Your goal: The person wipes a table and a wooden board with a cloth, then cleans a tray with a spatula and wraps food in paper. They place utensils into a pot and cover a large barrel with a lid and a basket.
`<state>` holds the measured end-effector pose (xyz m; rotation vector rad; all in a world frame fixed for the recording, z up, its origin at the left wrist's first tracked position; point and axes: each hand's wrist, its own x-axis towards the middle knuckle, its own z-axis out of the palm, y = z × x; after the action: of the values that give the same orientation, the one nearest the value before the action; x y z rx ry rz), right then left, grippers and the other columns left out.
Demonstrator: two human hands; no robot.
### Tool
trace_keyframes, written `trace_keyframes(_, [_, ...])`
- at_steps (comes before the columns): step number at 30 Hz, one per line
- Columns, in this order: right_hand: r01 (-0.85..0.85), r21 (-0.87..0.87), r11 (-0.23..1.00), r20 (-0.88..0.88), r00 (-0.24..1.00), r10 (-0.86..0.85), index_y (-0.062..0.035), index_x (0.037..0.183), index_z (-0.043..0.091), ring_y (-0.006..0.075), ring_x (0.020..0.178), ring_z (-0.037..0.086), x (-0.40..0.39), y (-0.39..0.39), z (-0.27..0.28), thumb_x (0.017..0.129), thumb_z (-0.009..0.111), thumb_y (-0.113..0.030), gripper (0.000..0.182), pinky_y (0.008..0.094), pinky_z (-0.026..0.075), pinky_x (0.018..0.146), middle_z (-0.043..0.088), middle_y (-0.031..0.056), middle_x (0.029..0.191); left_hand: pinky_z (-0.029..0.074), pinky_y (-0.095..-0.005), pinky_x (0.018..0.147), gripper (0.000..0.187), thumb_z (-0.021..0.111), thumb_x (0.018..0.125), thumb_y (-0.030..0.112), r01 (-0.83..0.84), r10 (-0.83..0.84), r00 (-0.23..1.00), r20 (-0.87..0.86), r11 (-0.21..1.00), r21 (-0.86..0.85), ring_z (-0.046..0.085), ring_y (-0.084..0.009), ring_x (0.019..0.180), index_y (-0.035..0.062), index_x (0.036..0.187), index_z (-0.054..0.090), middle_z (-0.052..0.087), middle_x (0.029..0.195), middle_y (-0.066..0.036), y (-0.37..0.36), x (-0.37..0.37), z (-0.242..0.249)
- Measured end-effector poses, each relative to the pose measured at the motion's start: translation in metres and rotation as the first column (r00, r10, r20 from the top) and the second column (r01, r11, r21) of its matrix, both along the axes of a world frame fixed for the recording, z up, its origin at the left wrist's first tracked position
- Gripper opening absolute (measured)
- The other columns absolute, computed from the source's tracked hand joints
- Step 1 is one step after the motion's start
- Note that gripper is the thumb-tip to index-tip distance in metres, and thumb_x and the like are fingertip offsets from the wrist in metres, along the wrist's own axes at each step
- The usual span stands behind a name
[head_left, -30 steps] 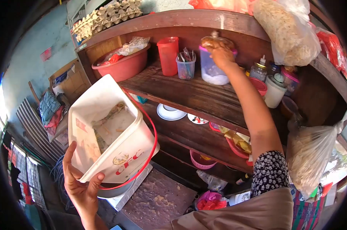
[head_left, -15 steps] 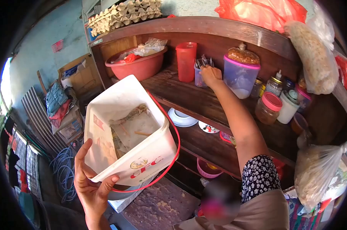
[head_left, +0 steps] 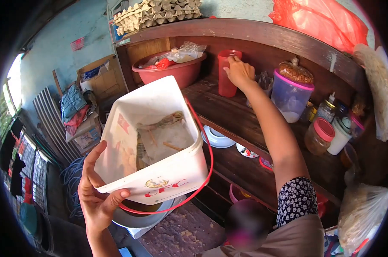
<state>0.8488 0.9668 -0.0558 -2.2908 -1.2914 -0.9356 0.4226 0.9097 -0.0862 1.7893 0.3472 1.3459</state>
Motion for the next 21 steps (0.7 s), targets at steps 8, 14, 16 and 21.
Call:
trace_keyframes(8, [-0.152,0.106,0.983,-0.184,0.968,0.169,-0.0120,0.117,0.042,0.0309,0.105,0.049,0.033,0.059,-0.007,0.080,0.052,-0.032,0.043,0.0415,0.042,0.084,0.033,0.0111,0.131,0.037,-0.0346,0.091,0.036,0.074,0.060,0.005,0.134,-0.134,0.991,-0.027,0.991,-0.012,0.041,-0.0290,0.114,0.0074,0.064,0.038,0.036,0.127,-0.021,0.021,0.040,0.005])
trace_keyframes(14, [-0.179,-0.033,0.983,-0.210,0.963,0.169,-0.0196,0.123,0.040,0.0322,0.110,0.044,0.050,0.064,0.002,0.082,0.047,-0.032,0.043,0.0420,0.039,0.088,0.037,0.0162,0.128,0.038,-0.0330,0.090,0.034,0.071,0.063,0.001,0.217,-0.217,0.976,-0.009,0.976,-0.004,0.042,-0.0267,0.113,0.0069,0.067,0.038,0.035,0.128,-0.020,0.040,0.067,0.006])
trace_keyframes(16, [-0.046,-0.194,0.980,-0.196,0.981,0.007,-0.0142,0.111,0.054,0.0301,0.100,0.054,0.042,0.058,0.016,0.082,0.045,-0.024,0.032,0.0411,0.044,0.081,0.053,0.0173,0.111,0.038,-0.0325,0.090,0.034,0.071,0.065,0.002,0.252,-0.252,0.968,-0.008,0.968,0.018,0.042,-0.0249,0.113,0.0071,0.067,0.037,0.036,0.127,-0.018,0.050,0.078,0.006])
trace_keyframes(21, [0.144,-0.149,0.978,-0.055,0.987,-0.154,-0.0104,0.092,0.065,0.0233,0.090,0.060,0.014,0.032,0.030,0.081,0.042,-0.015,0.026,0.0366,0.050,0.068,0.062,0.0072,0.095,0.038,-0.0311,0.088,0.032,0.069,0.066,0.000,0.324,-0.324,0.943,-0.077,0.946,-0.012,0.041,-0.0231,0.112,0.0071,0.068,0.038,0.034,0.128,-0.019,0.088,0.112,0.009])
